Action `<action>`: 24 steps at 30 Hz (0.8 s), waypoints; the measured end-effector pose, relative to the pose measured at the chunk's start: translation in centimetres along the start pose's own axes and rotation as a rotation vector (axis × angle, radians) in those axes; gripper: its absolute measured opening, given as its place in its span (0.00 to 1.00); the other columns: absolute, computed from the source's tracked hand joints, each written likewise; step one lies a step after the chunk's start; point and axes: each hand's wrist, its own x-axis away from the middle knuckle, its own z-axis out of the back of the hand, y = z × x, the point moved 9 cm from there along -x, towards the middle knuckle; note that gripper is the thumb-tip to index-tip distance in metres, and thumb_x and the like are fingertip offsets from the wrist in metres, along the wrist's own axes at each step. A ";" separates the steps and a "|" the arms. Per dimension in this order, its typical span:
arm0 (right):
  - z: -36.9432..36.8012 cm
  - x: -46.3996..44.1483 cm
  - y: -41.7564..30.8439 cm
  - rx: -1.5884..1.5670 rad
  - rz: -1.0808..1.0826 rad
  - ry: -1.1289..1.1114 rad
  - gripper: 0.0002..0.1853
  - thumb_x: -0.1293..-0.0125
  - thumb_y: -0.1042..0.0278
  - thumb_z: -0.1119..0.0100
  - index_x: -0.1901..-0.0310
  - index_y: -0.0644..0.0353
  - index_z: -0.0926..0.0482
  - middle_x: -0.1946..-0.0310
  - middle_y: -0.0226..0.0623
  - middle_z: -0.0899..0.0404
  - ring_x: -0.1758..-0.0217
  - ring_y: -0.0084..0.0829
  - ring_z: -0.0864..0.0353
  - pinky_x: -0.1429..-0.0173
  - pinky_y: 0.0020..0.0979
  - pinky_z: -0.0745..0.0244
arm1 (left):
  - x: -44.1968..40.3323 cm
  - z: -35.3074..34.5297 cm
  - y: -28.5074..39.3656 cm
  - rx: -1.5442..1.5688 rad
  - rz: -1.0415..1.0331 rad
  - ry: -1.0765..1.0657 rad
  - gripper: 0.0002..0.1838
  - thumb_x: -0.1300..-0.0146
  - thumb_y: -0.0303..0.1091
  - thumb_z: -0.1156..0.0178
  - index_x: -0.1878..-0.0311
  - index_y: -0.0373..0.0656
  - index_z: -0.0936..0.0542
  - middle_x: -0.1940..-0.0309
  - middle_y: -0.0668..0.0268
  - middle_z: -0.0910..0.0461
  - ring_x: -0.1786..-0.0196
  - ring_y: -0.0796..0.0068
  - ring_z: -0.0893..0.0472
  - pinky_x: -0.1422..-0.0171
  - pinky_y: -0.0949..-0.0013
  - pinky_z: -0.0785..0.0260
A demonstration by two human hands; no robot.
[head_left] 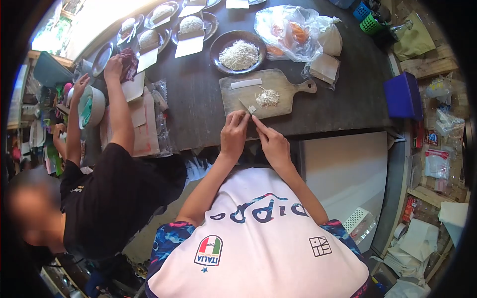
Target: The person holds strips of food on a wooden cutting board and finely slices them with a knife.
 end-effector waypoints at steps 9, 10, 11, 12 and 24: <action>0.0 0.7 0.6 -0.037 -0.017 0.009 0.24 0.16 0.53 0.42 0.23 0.18 0.23 0.64 0.41 0.15 0.60 0.52 0.11 0.56 0.52 0.16 | 0.0 0.1 0.1 -0.010 -0.018 0.004 0.16 0.36 0.19 0.31 0.44 0.38 0.11 0.45 0.62 0.16 0.39 0.56 0.17 0.39 0.54 0.18; -0.1 0.1 0.5 -0.035 -0.014 0.009 0.24 0.16 0.53 0.42 0.23 0.18 0.23 0.64 0.41 0.15 0.60 0.52 0.11 0.56 0.52 0.16 | 0.0 0.1 0.1 -0.010 -0.015 0.006 0.16 0.35 0.19 0.31 0.44 0.39 0.11 0.45 0.62 0.16 0.39 0.56 0.16 0.39 0.54 0.18; -0.1 -0.4 0.2 -0.035 -0.007 0.013 0.24 0.16 0.53 0.42 0.23 0.18 0.23 0.64 0.41 0.15 0.60 0.52 0.11 0.56 0.52 0.16 | -0.2 0.1 0.1 -0.012 -0.015 0.011 0.16 0.35 0.20 0.31 0.45 0.39 0.11 0.45 0.62 0.16 0.39 0.56 0.16 0.39 0.55 0.18; 0.0 -0.2 0.1 -0.027 -0.017 0.005 0.24 0.16 0.53 0.42 0.23 0.18 0.23 0.64 0.41 0.15 0.60 0.52 0.11 0.56 0.52 0.16 | -0.3 0.2 0.0 -0.024 -0.010 0.006 0.15 0.35 0.20 0.31 0.45 0.39 0.11 0.45 0.62 0.16 0.39 0.56 0.16 0.39 0.55 0.18; 0.2 -0.2 -0.1 -0.021 0.014 0.028 0.25 0.17 0.55 0.41 0.23 0.19 0.24 0.67 0.42 0.16 0.61 0.53 0.11 0.56 0.51 0.15 | -0.4 0.3 0.2 -0.033 -0.040 0.022 0.14 0.33 0.22 0.32 0.45 0.37 0.12 0.45 0.62 0.17 0.39 0.56 0.17 0.40 0.55 0.17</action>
